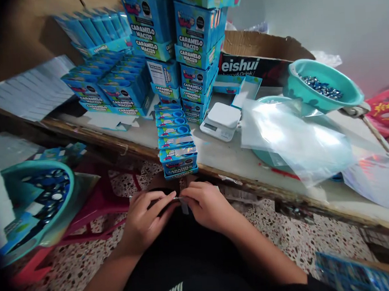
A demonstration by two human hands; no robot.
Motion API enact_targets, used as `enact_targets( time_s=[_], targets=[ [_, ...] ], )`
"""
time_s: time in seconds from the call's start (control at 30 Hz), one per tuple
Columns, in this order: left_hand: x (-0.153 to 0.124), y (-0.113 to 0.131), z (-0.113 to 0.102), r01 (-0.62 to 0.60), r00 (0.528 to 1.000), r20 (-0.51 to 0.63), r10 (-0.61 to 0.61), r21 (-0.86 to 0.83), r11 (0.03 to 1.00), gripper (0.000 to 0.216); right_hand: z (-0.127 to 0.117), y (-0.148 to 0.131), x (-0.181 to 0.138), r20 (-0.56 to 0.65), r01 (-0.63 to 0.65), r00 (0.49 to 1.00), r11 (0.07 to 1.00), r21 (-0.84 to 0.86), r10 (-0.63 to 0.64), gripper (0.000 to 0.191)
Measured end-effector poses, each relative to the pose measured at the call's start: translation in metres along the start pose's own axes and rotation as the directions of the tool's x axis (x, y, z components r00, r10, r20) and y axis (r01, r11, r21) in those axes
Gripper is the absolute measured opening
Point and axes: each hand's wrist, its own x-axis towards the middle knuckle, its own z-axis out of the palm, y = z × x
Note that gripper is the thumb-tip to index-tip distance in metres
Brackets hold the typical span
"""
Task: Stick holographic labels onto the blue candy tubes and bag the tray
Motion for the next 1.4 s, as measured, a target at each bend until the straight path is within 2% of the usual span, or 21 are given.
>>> enact_targets(
  time_s=[0.17,0.27,0.33,0.4,0.47,0.53,0.7,0.83,1.07,1.4],
  targets=[
    [0.014,-0.004,-0.004,0.137,0.983,0.141,-0.119,-0.132,0.982,0.011,0.003,-0.002,0.004,0.011,0.007,1.000,0.999,-0.048,-0.007,0.020],
    [0.018,-0.009,-0.005,0.185,0.964,0.225,-0.139,-0.200,0.962,0.014,0.003,-0.002,0.006,0.003,0.007,1.000,0.999,-0.037,-0.007,0.019],
    [0.017,-0.012,-0.005,0.169,0.961,0.258,-0.102,-0.252,0.953,0.016,0.004,-0.002,0.006,0.000,0.021,1.000,1.000,-0.003,-0.021,0.018],
    [0.012,-0.014,-0.003,0.082,0.981,0.194,-0.028,-0.274,0.958,0.014,0.005,-0.002,0.006,0.001,0.023,1.000,0.999,0.027,-0.023,0.017],
    [0.005,-0.015,0.000,-0.013,0.997,0.073,0.031,-0.233,0.972,0.018,0.006,-0.001,0.005,0.004,0.003,1.000,0.999,0.040,-0.004,0.017],
    [-0.002,-0.016,0.004,-0.048,0.999,-0.007,0.047,-0.168,0.985,0.027,0.008,-0.001,0.006,0.004,-0.015,1.000,0.999,0.043,0.015,0.017],
    [-0.008,-0.015,0.008,-0.103,0.994,-0.044,0.102,-0.030,0.994,0.031,0.010,-0.001,0.007,-0.009,-0.032,0.999,0.996,0.078,0.033,0.015],
    [-0.010,-0.012,0.010,-0.157,0.979,-0.120,0.167,0.084,0.984,0.039,0.010,0.000,0.004,-0.025,-0.047,0.998,0.993,0.108,0.050,0.015],
    [-0.014,-0.009,0.015,-0.176,0.980,-0.083,0.183,0.087,0.981,0.045,0.008,0.001,0.000,-0.042,-0.054,0.997,0.995,0.084,0.058,0.016],
    [-0.018,-0.006,0.009,-0.190,0.970,-0.132,0.203,0.101,0.977,0.043,0.007,-0.009,-0.006,-0.065,0.030,0.997,1.000,0.005,-0.029,0.013]
  ],
)
